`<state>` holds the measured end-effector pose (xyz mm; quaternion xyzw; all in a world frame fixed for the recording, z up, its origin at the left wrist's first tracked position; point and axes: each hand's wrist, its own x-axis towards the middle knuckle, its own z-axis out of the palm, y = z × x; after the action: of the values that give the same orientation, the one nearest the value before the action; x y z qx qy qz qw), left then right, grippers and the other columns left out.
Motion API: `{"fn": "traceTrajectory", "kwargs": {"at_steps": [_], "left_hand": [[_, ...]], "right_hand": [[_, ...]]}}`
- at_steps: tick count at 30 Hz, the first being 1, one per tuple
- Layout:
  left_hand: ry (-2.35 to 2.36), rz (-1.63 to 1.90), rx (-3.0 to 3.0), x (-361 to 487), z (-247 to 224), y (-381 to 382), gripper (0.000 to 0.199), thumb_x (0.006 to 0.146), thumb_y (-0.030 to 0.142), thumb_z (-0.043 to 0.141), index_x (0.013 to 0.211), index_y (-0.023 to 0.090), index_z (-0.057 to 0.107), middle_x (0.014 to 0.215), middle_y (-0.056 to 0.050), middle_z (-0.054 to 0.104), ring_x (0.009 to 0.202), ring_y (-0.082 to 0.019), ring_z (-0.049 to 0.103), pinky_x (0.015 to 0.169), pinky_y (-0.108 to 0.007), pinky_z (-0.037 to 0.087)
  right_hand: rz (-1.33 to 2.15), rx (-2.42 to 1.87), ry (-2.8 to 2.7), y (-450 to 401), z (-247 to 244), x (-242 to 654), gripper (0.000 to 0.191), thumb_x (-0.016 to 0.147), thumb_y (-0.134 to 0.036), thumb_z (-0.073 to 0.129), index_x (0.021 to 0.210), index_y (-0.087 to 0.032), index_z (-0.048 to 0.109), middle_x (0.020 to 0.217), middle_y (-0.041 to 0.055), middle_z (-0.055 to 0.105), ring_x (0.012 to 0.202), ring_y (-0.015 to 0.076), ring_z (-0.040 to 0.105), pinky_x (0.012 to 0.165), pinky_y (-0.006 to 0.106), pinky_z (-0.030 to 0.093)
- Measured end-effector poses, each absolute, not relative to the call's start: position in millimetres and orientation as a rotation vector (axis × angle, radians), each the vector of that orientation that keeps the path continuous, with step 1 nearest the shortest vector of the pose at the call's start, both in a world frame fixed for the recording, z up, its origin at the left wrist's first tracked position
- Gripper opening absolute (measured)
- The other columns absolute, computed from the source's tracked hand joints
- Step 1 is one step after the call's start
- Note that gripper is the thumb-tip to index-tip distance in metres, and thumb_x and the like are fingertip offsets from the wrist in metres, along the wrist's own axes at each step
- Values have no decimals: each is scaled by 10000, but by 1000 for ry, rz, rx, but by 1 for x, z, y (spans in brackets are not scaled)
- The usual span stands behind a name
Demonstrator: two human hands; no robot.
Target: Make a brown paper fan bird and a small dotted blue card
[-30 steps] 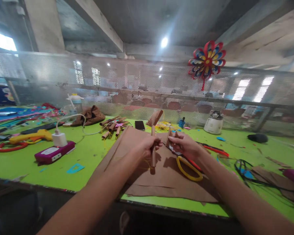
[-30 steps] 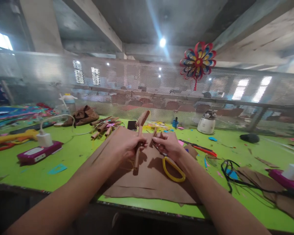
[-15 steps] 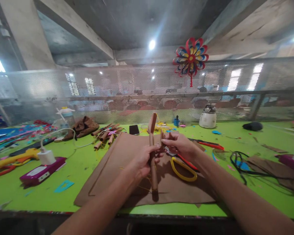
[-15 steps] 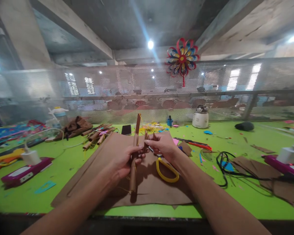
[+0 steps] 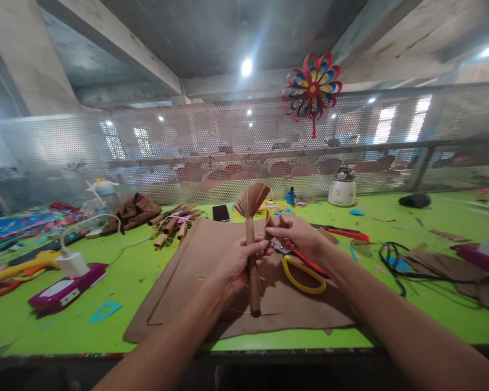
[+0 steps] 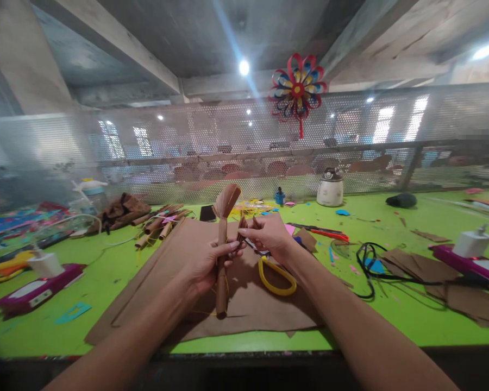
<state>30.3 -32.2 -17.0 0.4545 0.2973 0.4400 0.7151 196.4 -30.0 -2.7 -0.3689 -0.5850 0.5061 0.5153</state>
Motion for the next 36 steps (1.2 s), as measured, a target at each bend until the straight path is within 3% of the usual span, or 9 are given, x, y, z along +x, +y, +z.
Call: {"fn": "traceTrajectory", "kwargs": {"at_steps": [7, 12, 16, 21, 25, 28, 32, 36], "left_hand": [[693, 1035, 976, 29, -16, -33, 103, 711, 67, 681, 808, 90, 655, 775, -90, 703, 656, -96, 640, 442, -120, 401], [689, 1077, 950, 27, -16, -32, 111, 713, 65, 685, 810, 95, 639, 805, -99, 710, 679, -108, 652, 454, -130, 417], [676, 1094, 944, 26, -17, -32, 100, 723, 57, 672, 807, 95, 636, 786, -97, 707, 673, -110, 653, 449, -129, 414], [674, 1105, 954, 26, -15, -32, 77, 734, 60, 659, 806, 85, 648, 775, -95, 703, 668, -104, 646, 445, -123, 409], [683, 1115, 929, 27, -13, -33, 59, 737, 50, 645, 788, 81, 641, 763, -93, 700, 665, -107, 648, 449, -128, 417], [682, 1118, 933, 27, -14, -32, 77, 740, 54, 645, 814, 77, 637, 784, -102, 703, 666, -108, 649, 458, -133, 427], [668, 1122, 953, 25, -16, -31, 103, 735, 67, 660, 833, 84, 634, 816, -109, 710, 688, -125, 667, 474, -137, 444], [670, 1113, 958, 25, -16, -32, 92, 743, 89, 664, 829, 91, 631, 834, -119, 715, 777, -176, 692, 552, -161, 499]], "right_hand": [[1244, -908, -1361, -27, -3, 196, 430, 719, -569, 622, 617, -165, 514, 464, -62, 413, 383, 37, 262, 398, 216, 127], [1225, -968, -1291, -27, -1, 197, 496, 697, -641, 594, 679, -145, 593, 477, -49, 441, 380, 39, 279, 378, 198, 149], [1239, -954, -1287, -29, -1, 195, 431, 693, -576, 636, 697, -150, 577, 488, -52, 447, 385, 39, 313, 381, 187, 164], [1325, -862, -1196, -29, -2, 193, 279, 761, -419, 609, 703, -147, 588, 565, -2, 533, 463, 76, 435, 448, 219, 325], [1384, -796, -1159, -27, -3, 193, 276, 786, -373, 546, 674, -131, 618, 651, 57, 603, 586, 122, 526, 570, 259, 414], [1248, -897, -1150, -27, -2, 193, 303, 798, -389, 526, 713, -127, 654, 583, 19, 552, 541, 104, 476, 515, 236, 369], [1138, -986, -1172, -32, 3, 191, 321, 784, -423, 521, 749, -132, 652, 421, -64, 366, 393, 73, 307, 413, 222, 234], [1105, -1011, -1203, -32, 4, 190, 318, 760, -451, 529, 707, -149, 616, 379, -80, 335, 350, 62, 239, 387, 219, 177]]}}
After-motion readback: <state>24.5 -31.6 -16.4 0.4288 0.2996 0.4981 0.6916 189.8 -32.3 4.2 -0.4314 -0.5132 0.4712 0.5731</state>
